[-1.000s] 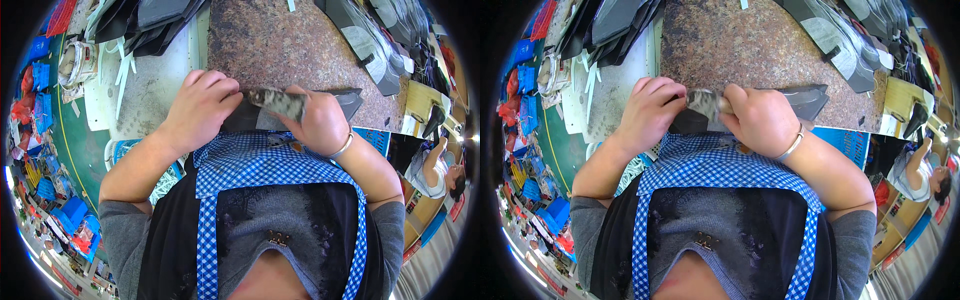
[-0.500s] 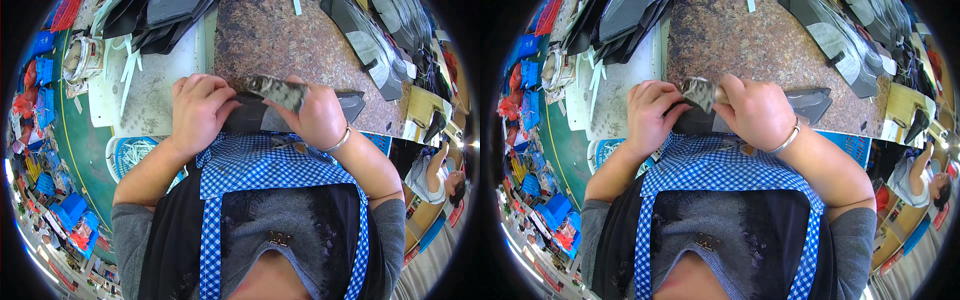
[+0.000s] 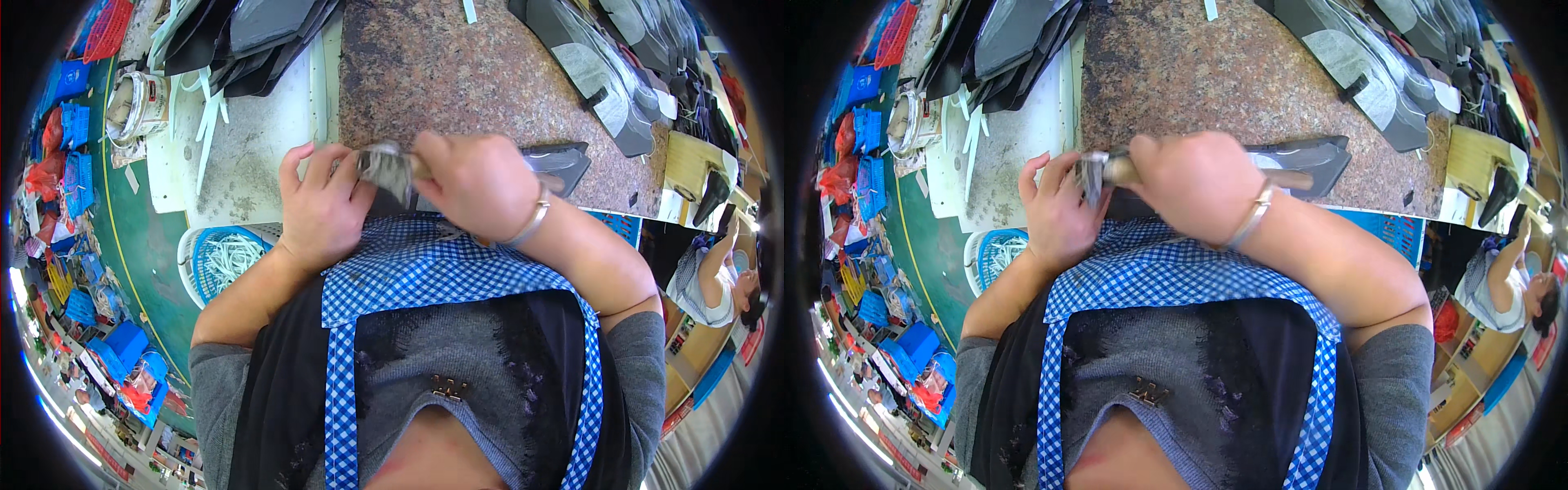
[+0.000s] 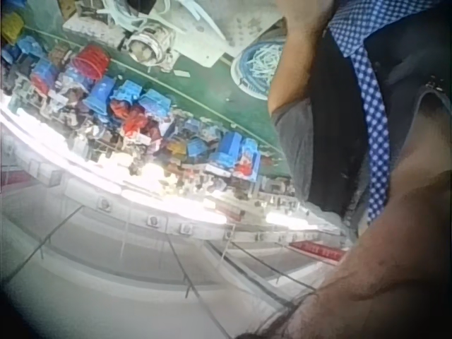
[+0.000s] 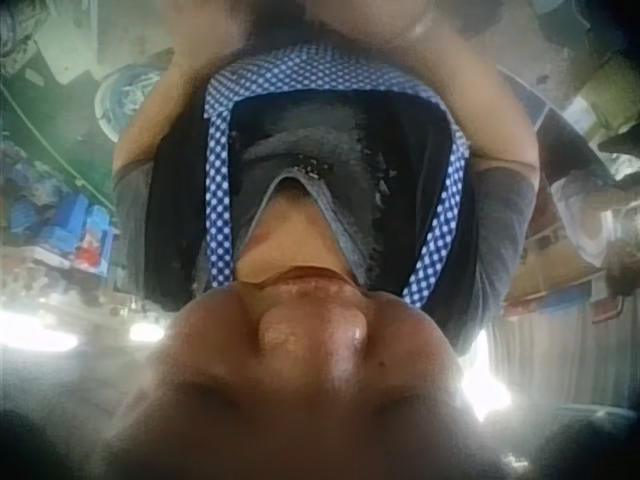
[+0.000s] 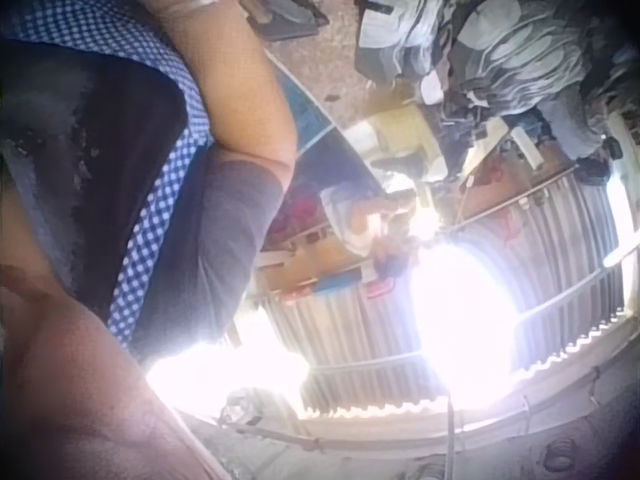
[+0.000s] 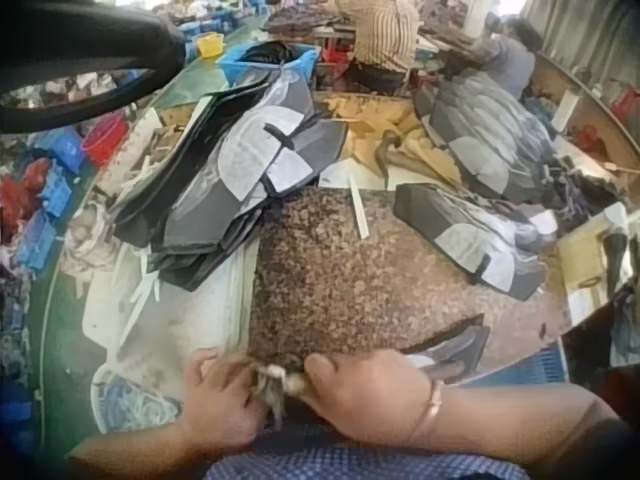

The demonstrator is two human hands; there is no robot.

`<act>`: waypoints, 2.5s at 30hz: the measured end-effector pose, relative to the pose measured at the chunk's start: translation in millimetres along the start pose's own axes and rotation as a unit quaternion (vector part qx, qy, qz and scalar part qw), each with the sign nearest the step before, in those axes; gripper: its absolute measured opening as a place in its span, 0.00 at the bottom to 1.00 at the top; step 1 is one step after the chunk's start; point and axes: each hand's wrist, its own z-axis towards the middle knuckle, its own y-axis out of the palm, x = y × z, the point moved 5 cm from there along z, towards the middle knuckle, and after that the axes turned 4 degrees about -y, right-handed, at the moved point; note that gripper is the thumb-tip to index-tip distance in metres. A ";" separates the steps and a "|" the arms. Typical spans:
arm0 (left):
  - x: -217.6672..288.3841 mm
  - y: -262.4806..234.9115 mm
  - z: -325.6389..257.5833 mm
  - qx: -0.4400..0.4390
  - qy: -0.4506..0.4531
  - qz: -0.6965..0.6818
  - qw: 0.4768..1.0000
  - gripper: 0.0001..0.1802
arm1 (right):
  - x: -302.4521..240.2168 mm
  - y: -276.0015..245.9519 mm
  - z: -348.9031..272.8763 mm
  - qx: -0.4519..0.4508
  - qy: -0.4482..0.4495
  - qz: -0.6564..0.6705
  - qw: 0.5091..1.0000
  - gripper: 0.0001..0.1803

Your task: Hammering the edges of shoe components on a workbench.

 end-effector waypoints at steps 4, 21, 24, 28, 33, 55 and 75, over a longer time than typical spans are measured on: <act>-14.3 -12.9 12.5 -0.023 -0.052 -0.059 0.997 0.16 | 10.9 -2.9 -0.4 -0.019 0.036 -0.015 0.999 0.13; -93.7 -60.6 197.9 0.198 -0.067 0.257 0.943 0.35 | 136.0 -135.9 -211.2 0.576 0.357 0.300 0.672 0.07; -165.3 -35.4 191.0 0.100 -0.125 0.295 0.942 0.38 | 150.4 -126.8 -227.7 0.572 0.370 0.305 0.665 0.05; -151.9 -55.1 218.7 0.218 -0.148 -0.071 0.962 0.39 | 157.5 -146.9 -233.7 0.506 0.428 0.155 0.733 0.11; 45.7 2.6 269.7 0.122 0.167 -0.230 0.951 0.21 | 208.3 -183.4 -147.4 0.211 0.417 -0.114 0.877 0.22; 150.4 -37.3 164.1 -0.216 0.339 -0.333 0.853 0.12 | 223.4 -153.8 -60.9 0.009 0.263 -0.183 0.947 0.15; 74.0 30.9 120.7 -0.424 -0.038 -0.580 0.694 0.16 | 103.1 -86.5 -140.4 -0.051 0.302 0.234 0.923 0.16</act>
